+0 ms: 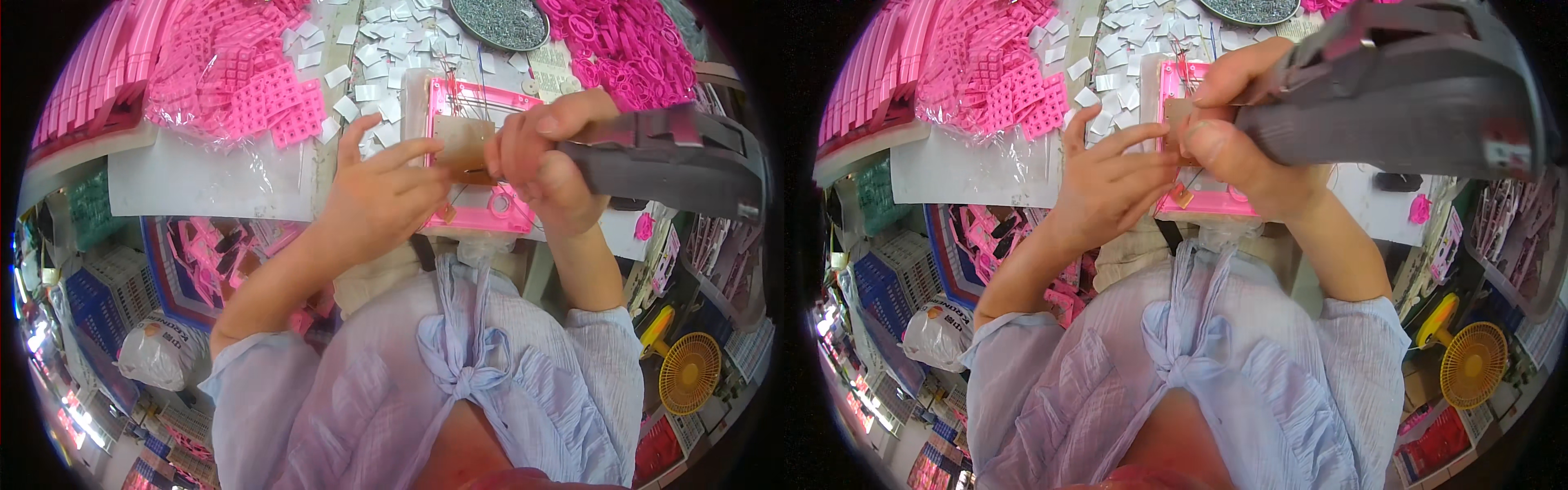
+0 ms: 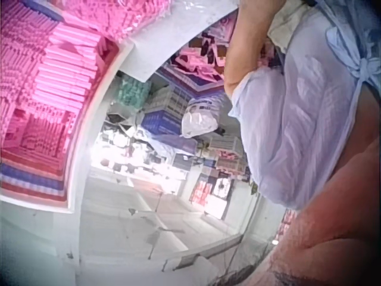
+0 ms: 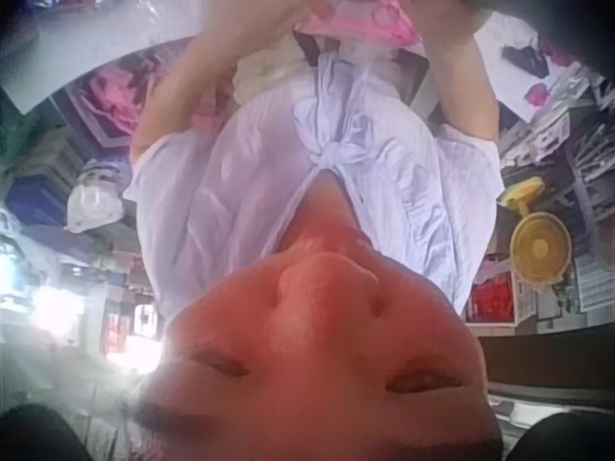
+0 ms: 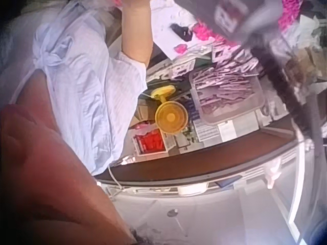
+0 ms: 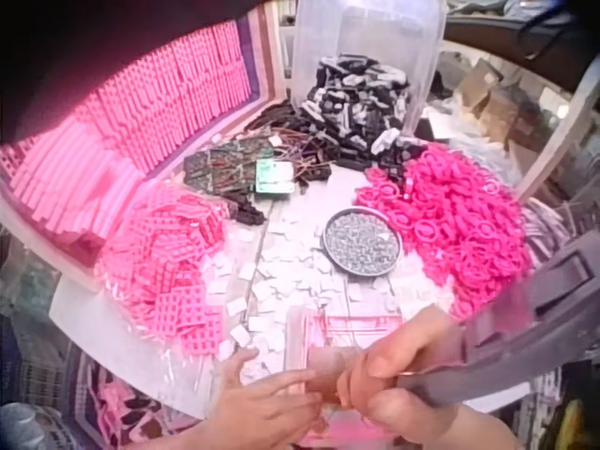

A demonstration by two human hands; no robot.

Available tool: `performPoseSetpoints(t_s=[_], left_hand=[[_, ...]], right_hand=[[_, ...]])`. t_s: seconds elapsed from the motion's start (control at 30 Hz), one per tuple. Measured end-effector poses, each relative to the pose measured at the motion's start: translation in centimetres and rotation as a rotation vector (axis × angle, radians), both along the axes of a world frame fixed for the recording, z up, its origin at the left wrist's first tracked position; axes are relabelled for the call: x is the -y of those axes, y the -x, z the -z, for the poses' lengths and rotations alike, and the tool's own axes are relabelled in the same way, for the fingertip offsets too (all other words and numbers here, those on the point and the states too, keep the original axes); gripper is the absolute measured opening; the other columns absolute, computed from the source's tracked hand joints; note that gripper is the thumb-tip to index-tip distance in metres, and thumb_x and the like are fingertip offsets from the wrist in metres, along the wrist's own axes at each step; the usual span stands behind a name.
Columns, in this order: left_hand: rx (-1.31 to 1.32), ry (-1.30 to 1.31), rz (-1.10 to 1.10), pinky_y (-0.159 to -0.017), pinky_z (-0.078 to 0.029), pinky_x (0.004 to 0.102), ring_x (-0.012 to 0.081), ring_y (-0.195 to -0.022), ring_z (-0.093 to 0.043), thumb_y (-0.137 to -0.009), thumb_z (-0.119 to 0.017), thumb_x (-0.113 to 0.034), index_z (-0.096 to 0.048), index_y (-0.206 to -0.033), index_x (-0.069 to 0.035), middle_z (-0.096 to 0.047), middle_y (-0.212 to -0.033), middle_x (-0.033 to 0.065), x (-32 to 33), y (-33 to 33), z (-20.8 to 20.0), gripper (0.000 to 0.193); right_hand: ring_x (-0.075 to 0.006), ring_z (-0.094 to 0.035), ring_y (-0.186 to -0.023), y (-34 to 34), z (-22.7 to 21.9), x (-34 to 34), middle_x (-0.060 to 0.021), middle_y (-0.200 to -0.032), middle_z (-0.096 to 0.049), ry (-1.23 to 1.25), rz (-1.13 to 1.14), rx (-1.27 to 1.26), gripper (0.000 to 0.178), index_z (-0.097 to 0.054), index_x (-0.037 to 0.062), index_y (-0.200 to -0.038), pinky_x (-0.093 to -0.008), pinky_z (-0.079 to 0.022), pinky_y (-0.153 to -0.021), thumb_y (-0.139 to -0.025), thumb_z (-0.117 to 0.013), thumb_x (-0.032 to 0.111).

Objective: Assembling electronic components into a pink toy house shell using a hand-held heat tool.

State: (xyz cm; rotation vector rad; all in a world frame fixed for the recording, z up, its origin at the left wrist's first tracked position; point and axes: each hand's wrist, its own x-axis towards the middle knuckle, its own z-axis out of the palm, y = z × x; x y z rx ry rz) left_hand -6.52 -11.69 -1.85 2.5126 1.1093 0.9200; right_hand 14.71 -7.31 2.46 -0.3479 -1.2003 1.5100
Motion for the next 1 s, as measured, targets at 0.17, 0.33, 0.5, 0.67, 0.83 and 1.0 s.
performPoseSetpoints(t_s=[0.17,0.33,0.5,0.67,0.83,1.0], left_hand=[[-0.212,-0.011,0.061,-0.115,-0.022,0.0604,0.0157,-0.114,-0.062,-0.079,-0.066,-0.015,-0.072,-0.088,-0.014,-0.074,-0.103,-0.0056,1.0,1.0,-0.7,0.011],[-0.284,-0.057,0.042,-0.114,-0.026,0.0601,0.017,-0.105,-0.062,-0.077,-0.066,-0.013,-0.071,-0.087,-0.012,-0.073,-0.106,-0.0039,0.9,1.3,-0.9,0.01],[-0.176,-0.062,0.119,-0.108,-0.037,0.0545,0.0215,-0.108,-0.063,-0.078,-0.068,-0.015,-0.07,-0.096,-0.01,-0.07,-0.116,0.0007,0.4,2.2,0.6,0.018],[-0.06,-0.069,0.223,-0.097,-0.052,0.0481,0.0271,-0.112,-0.065,-0.078,-0.069,-0.012,-0.067,-0.104,-0.006,-0.069,-0.118,0.0091,0.0,2.6,0.7,0.027],[0.087,0.176,0.082,-0.097,-0.052,0.0452,0.0308,-0.113,-0.065,-0.08,-0.075,-0.007,-0.063,-0.096,-0.003,-0.067,-0.123,0.0153,0.0,3.4,1.2,0.02],[0.194,0.314,-0.029,-0.095,-0.053,0.0412,0.0367,-0.115,-0.065,-0.079,-0.08,-0.005,-0.059,-0.08,-0.001,-0.067,-0.124,0.0185,-1.1,0.8,0.1,0.021]], right_hand=[[-0.0124,-0.058,-0.072,0.4,1.4,0.4,-0.0081,-0.084,-0.058,-0.079,-0.016,0.139,0.03,-0.049,0.0015,-0.109,-0.0285,-0.05,-0.065,-0.088,-0.07,0.004],[-0.0114,-0.044,-0.05,0.9,1.5,1.0,-0.0018,-0.062,-0.048,-0.126,0.081,0.281,0.031,-0.045,0.009,-0.109,-0.0334,-0.043,-0.053,-0.095,-0.07,0.02],[-0.0116,-0.05,-0.057,0.8,1.3,0.5,-0.0043,-0.071,-0.053,-0.122,0.087,0.212,0.031,-0.046,0.0062,-0.11,-0.0315,-0.047,-0.058,-0.092,-0.07,0.015],[-0.0127,-0.062,-0.073,0.4,0.8,-1.0,-0.0111,-0.085,-0.063,-0.091,0.105,0.114,0.032,-0.051,0.0005,-0.11,-0.0276,-0.054,-0.067,-0.086,-0.071,0.004],[-0.0123,-0.048,-0.062,0.0,-0.1,-2.9,-0.0026,-0.072,-0.051,-0.21,0.063,0.054,0.027,-0.053,0.0066,-0.121,-0.0323,-0.047,-0.063,-0.095,-0.06,0.012],[-0.0134,-0.043,-0.061,-1.0,-0.9,-4.8,-0.0011,-0.07,-0.043,-0.18,0.166,0.095,0.03,-0.057,0.0074,-0.127,-0.0376,-0.043,-0.065,-0.097,-0.055,0.009]])
